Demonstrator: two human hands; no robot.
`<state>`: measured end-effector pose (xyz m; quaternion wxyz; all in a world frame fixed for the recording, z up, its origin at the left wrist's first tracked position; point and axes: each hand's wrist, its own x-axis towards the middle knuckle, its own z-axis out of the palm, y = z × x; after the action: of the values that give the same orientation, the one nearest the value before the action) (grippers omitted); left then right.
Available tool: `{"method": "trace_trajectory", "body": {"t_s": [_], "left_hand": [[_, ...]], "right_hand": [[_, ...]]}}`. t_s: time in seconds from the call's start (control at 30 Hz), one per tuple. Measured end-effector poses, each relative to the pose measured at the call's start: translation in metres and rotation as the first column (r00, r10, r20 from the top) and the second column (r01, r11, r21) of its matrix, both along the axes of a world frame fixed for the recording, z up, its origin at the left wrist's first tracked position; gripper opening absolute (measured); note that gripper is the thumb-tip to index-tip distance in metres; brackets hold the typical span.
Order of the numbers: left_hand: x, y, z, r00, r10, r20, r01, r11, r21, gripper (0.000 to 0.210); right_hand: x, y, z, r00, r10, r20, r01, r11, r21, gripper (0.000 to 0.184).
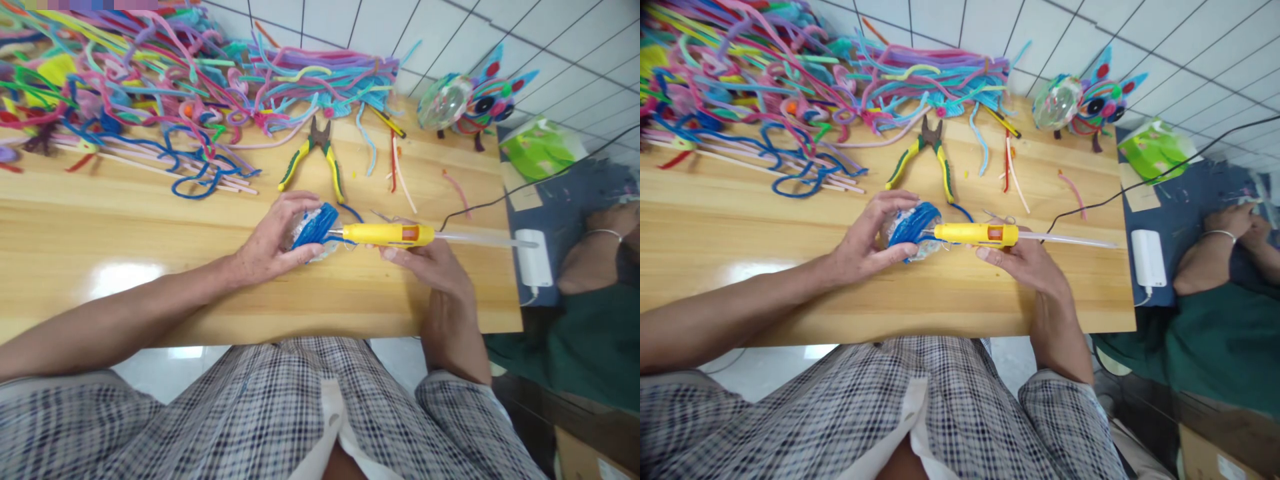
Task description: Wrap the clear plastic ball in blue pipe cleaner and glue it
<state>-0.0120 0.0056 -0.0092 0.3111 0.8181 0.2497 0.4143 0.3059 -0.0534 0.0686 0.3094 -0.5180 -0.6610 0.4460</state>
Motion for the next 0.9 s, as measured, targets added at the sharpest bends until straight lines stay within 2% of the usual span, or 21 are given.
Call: {"method": "trace_trajectory", "body": {"t_s": [0.2,0.4,0.9], "left_hand": [[-0.0005,0.0001,-0.0002,0.999,0.018,-0.032,-0.018,1.000,-0.008,0.064],[0.0018,0.0007,-0.0014,0.999,-0.014,0.041,0.013,1.000,0.025,0.064],[0.0025,0.0016,-0.0017,0.998,-0.018,0.063,0.016,0.999,0.030,0.065]], "right_hand": [[0.0005,-0.0005,-0.0003,1.000,0.001,-0.003,-0.001,1.000,0.004,0.037],[0.0002,-0.0017,-0.0009,1.000,-0.019,0.009,0.019,1.000,-0.009,0.044],[-0.0008,-0.0034,0.0020,1.000,-0.025,-0.009,0.025,0.999,-0.041,0.038]]}}
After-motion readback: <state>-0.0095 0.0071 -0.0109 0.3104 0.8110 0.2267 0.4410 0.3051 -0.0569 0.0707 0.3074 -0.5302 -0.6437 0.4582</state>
